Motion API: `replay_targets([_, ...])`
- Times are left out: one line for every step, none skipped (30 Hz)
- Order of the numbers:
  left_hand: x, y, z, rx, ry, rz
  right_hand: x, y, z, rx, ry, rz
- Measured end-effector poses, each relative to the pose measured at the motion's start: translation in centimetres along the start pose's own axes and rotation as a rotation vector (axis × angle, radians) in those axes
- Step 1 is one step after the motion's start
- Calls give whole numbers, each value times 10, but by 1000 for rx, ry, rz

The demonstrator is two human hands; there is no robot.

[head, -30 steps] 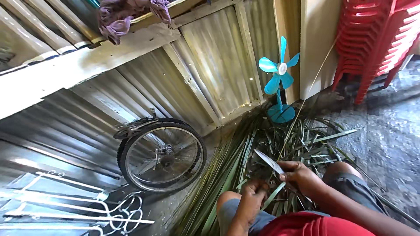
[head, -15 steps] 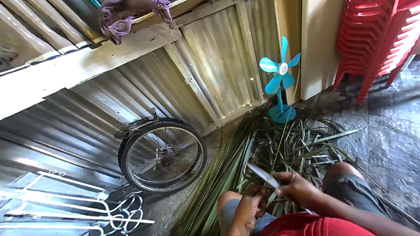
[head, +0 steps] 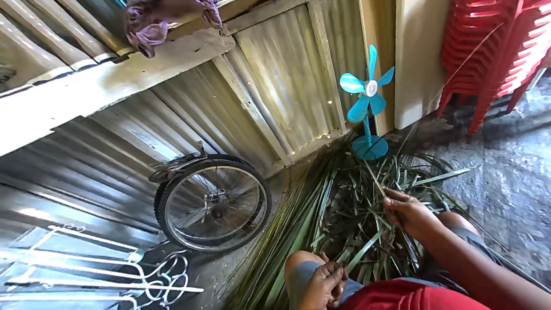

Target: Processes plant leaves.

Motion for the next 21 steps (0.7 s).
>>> replay_targets([0, 1, 1, 11, 3, 2, 4, 3, -5, -62, 18, -45])
replay_targets([0, 3, 3, 20, 7, 7, 10, 8, -11, -124, 46, -88])
replay_targets([1, 5, 6, 30, 23, 14, 18, 15, -18, -188, 81, -126])
replay_targets([2, 8, 9, 45, 50, 27, 28, 22, -25, -255, 116, -160])
replay_targets([2, 11, 13, 63, 85, 54, 37, 29, -31, -325, 144, -199])
replay_targets([1, 13, 16, 90, 132, 99, 46, 34, -35, -392, 165, -233])
replay_targets([0, 14, 19, 116, 182, 159, 52, 37, -36, -444, 181, -258])
replay_targets([-2, 14, 21, 137, 233, 217, 55, 40, -37, -473, 193, -270])
replay_targets([-3, 14, 23, 151, 282, 262, 55, 40, -36, -476, 203, -266])
replay_targets([-4, 14, 23, 163, 332, 306, 54, 40, -35, -457, 213, -245])
replay_targets([-5, 15, 22, 181, 374, 352, 51, 39, -34, -425, 224, -216])
replay_targets([-5, 15, 21, 200, 404, 402, 47, 39, -33, -390, 230, -186])
replay_targets([-4, 15, 19, 215, 423, 444, 43, 38, -32, -354, 238, -153])
replay_targets([-4, 16, 16, 227, 435, 483, 39, 38, -30, -316, 255, -125])
replay_targets([-3, 16, 14, 234, 450, 520, 35, 37, -29, -277, 276, -96])
replay_targets([-2, 17, 11, 233, 463, 558, 33, 37, -28, -245, 289, -67])
replay_targets([-1, 16, 9, 230, 472, 599, 32, 36, -27, -213, 292, -51])
replay_targets([0, 15, 7, 228, 476, 627, 30, 35, -25, -176, 289, -41])
replay_targets([1, 13, 4, 224, 474, 640, 27, 33, -22, -139, 285, -37])
replay_targets([1, 11, 1, 220, 472, 646, 25, 31, -19, -100, 274, -26])
replay_targets([0, 8, -2, 217, 464, 645, 22, 28, -15, -70, 261, -15])
Point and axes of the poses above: each hand's wrist, its own z-axis towards the middle knuckle, its own y-axis out of the palm, x = y × z, the point moved 1 cm from there along z, towards the middle knuckle, and after that the axes turned 11 degrees about -z, right-handed, at the moved point
